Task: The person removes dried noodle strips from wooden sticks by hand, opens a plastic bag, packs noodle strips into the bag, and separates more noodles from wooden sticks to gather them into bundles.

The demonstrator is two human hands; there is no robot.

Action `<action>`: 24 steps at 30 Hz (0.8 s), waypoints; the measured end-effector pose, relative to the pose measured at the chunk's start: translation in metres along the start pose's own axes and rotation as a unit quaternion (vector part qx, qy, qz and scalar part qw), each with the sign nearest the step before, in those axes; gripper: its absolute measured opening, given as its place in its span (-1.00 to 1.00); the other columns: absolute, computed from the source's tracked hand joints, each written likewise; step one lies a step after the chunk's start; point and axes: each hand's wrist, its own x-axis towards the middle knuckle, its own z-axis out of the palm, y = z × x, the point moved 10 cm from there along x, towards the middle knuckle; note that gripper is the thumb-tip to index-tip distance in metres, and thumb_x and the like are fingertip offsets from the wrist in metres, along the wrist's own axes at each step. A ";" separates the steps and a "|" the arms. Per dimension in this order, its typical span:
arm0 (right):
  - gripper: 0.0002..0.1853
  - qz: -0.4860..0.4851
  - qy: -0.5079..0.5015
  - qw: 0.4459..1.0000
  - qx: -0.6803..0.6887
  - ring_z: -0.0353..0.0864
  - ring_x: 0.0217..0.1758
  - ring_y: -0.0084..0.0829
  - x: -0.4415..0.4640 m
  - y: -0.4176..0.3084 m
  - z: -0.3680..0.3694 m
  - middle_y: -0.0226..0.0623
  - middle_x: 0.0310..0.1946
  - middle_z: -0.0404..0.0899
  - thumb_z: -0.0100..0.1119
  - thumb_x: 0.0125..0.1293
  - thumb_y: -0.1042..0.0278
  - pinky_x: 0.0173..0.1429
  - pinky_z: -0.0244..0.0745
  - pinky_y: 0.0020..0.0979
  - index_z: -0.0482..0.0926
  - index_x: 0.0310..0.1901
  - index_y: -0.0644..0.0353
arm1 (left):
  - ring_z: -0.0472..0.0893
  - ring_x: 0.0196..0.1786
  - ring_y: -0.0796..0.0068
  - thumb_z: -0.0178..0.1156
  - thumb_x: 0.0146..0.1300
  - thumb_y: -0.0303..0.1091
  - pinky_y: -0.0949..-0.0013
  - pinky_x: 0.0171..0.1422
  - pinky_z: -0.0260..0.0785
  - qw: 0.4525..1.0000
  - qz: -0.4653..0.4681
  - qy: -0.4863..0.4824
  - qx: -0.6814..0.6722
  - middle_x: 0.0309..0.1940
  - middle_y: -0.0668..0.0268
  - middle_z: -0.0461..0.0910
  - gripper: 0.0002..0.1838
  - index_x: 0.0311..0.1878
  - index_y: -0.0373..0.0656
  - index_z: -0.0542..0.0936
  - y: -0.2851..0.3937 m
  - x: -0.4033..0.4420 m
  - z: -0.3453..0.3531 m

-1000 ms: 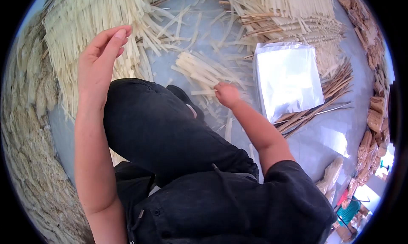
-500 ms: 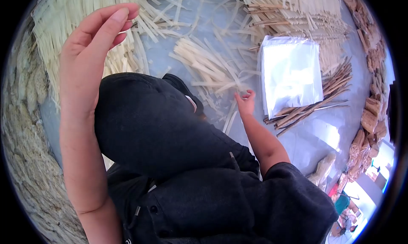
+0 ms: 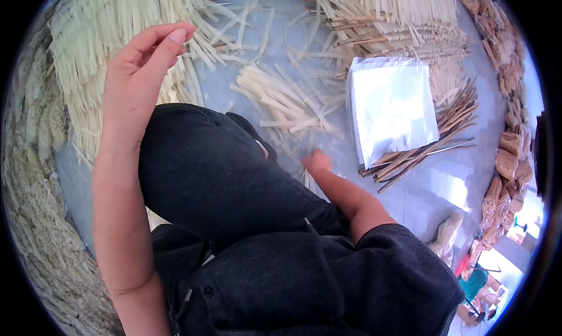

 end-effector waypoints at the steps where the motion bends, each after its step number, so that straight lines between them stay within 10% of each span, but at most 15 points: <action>1: -0.61 -0.011 0.006 1.000 0.005 0.63 0.03 -0.01 0.004 -0.001 0.008 0.00 -0.10 0.65 0.26 0.09 0.14 0.12 0.51 -0.12 0.58 -0.09 0.19 | 0.55 -0.05 0.65 0.18 0.39 -0.27 0.51 0.13 0.34 1.000 0.000 0.001 0.006 -0.14 0.41 0.68 -0.74 -0.01 -0.22 0.68 -0.001 0.000 -0.001; 9: -0.75 -0.172 -0.027 0.983 -0.065 0.64 -0.16 -0.01 -0.009 -0.035 0.014 -0.04 -0.30 0.65 0.27 0.07 0.26 -0.03 0.52 -0.08 0.59 -0.26 0.21 | 0.55 -0.07 0.63 0.17 0.39 -0.31 0.50 0.16 0.36 1.000 -0.002 0.010 -0.002 -0.14 0.37 0.67 -0.75 0.00 -0.25 0.66 -0.005 -0.005 -0.007; 13: -0.80 -0.354 -0.021 0.927 0.121 0.66 -0.24 -0.05 -0.066 -0.127 -0.130 -0.03 -0.37 0.64 0.19 0.15 0.29 -0.12 0.53 -0.16 0.57 -0.24 0.21 | 0.55 -0.07 0.62 0.17 0.40 -0.31 0.51 0.15 0.36 1.000 -0.001 0.013 -0.002 -0.13 0.37 0.67 -0.75 0.00 -0.25 0.66 -0.007 -0.007 -0.011; 16: -0.86 -0.358 0.079 0.864 0.345 0.55 -0.38 -0.56 -0.060 -0.142 -0.247 -0.38 -0.43 0.60 0.22 0.26 0.42 -0.24 0.48 -0.48 0.59 -0.18 0.24 | 0.55 -0.07 0.62 0.18 0.39 -0.32 0.51 0.15 0.36 1.000 -0.012 0.010 0.016 -0.13 0.37 0.67 -0.75 0.00 -0.25 0.66 -0.004 -0.007 -0.008; 19: -0.82 -0.297 0.068 0.735 0.606 0.60 -0.33 -0.52 -0.033 -0.141 -0.282 -0.34 -0.30 0.61 0.24 0.30 0.45 -0.12 0.56 -0.51 0.55 -0.11 0.31 | 0.55 -0.06 0.62 0.18 0.39 -0.33 0.52 0.15 0.36 1.000 -0.008 0.014 0.019 -0.13 0.37 0.67 -0.76 0.00 -0.26 0.66 -0.002 -0.006 -0.006; 24: -0.82 -0.095 0.018 0.706 0.702 0.67 -0.23 -0.42 0.068 -0.098 -0.157 -0.26 -0.28 0.61 0.23 0.31 0.46 -0.21 0.63 -0.46 0.55 -0.10 0.34 | 0.56 -0.03 0.62 0.18 0.40 -0.33 0.52 0.16 0.35 1.000 0.013 0.013 -0.006 -0.13 0.36 0.67 -0.76 -0.01 -0.26 0.66 0.000 -0.008 -0.004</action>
